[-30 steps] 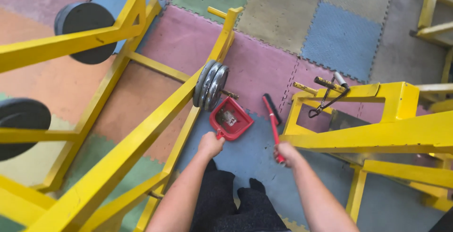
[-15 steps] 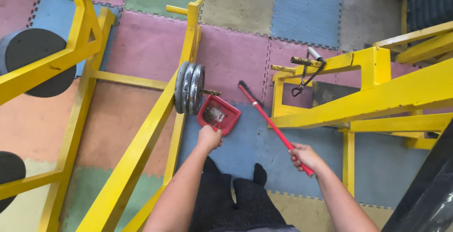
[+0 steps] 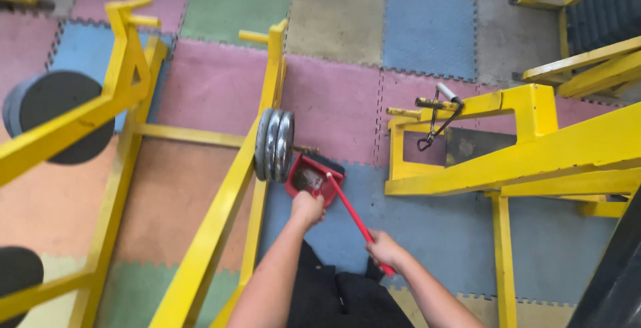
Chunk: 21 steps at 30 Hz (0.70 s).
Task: Sweeping the gym floor using a brush and a dustpan.
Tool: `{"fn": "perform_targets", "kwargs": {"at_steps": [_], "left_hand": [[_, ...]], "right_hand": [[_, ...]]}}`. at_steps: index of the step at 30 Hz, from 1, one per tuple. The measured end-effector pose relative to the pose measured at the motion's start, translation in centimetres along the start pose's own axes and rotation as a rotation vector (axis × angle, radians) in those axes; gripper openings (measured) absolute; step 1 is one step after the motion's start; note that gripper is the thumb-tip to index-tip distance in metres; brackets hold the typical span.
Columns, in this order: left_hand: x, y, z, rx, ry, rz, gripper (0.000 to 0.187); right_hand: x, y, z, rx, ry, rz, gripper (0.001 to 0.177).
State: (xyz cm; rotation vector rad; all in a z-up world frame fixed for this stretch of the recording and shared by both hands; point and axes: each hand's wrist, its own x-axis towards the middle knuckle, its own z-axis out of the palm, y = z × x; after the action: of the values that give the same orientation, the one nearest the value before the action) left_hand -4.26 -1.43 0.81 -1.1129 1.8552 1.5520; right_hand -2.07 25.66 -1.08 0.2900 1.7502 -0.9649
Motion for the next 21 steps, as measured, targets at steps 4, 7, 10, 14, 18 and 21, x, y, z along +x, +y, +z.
{"fn": "perform_targets", "kwargs": {"at_steps": [4,7,10,14,18,21], "left_hand": [[-0.8,-0.6,0.0,0.018,-0.001,0.009,0.032],[-1.4,-1.3,0.1,0.075,-0.018,0.065,0.032],[-2.1,-0.9,0.4,0.134,-0.048,0.139,0.030],[-2.2,0.4,1.1,0.148,-0.039,0.213,0.030],[-1.6,2.4,1.4,0.070,-0.039,0.246,0.027],[-1.0,4.4,2.0,0.000,-0.050,0.231,0.023]], "right_hand": [[-3.1,0.4,-1.5,0.187,0.026,0.095,0.068],[-4.5,0.5,-3.0,0.306,0.024,0.124,0.068],[-6.0,-0.6,-3.8,0.372,0.044,0.142,0.067],[-7.6,-3.3,-4.2,0.354,0.117,0.144,0.068],[-8.1,-6.0,-4.8,0.375,0.187,0.126,0.069],[-7.0,-7.6,-6.3,0.383,0.226,0.095,0.071]]}}
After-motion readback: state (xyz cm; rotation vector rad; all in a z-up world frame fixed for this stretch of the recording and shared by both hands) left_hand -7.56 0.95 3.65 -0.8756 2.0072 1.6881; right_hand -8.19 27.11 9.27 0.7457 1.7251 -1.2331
